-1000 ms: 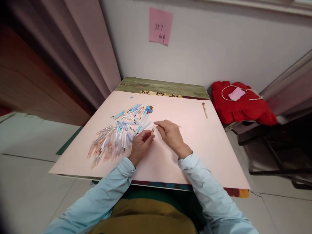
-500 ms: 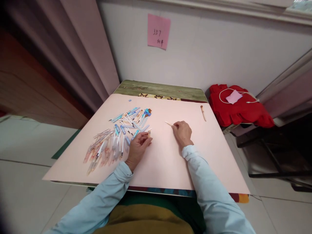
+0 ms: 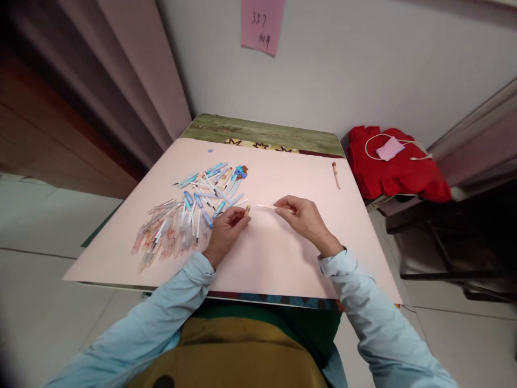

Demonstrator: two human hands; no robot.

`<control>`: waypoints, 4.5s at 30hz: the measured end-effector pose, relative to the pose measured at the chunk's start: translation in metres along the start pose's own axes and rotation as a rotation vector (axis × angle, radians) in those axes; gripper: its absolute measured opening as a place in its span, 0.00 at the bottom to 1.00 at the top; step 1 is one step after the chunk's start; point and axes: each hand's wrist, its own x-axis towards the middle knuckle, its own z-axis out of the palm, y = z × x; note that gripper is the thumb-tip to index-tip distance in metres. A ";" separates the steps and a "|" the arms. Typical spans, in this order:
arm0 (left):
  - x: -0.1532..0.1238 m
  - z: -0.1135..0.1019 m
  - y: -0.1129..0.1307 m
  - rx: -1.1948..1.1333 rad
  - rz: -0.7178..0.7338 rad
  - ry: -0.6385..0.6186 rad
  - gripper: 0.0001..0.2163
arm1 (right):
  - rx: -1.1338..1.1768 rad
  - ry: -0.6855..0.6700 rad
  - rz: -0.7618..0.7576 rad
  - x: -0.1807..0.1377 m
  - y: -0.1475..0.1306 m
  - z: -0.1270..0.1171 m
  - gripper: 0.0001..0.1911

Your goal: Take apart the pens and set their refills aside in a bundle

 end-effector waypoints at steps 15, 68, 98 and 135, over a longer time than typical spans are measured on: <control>-0.004 0.001 0.008 0.096 0.096 -0.028 0.05 | -0.367 0.082 -0.147 -0.001 -0.020 0.000 0.09; 0.084 0.048 0.009 -0.795 -0.337 0.219 0.11 | -0.265 0.466 -0.067 0.048 0.010 0.061 0.04; 0.083 0.041 0.013 -0.841 -0.311 0.190 0.10 | -0.218 0.533 -0.095 0.038 0.011 0.069 0.09; 0.081 0.041 0.011 -0.764 -0.315 0.114 0.19 | -0.160 0.427 0.004 0.032 0.013 0.076 0.16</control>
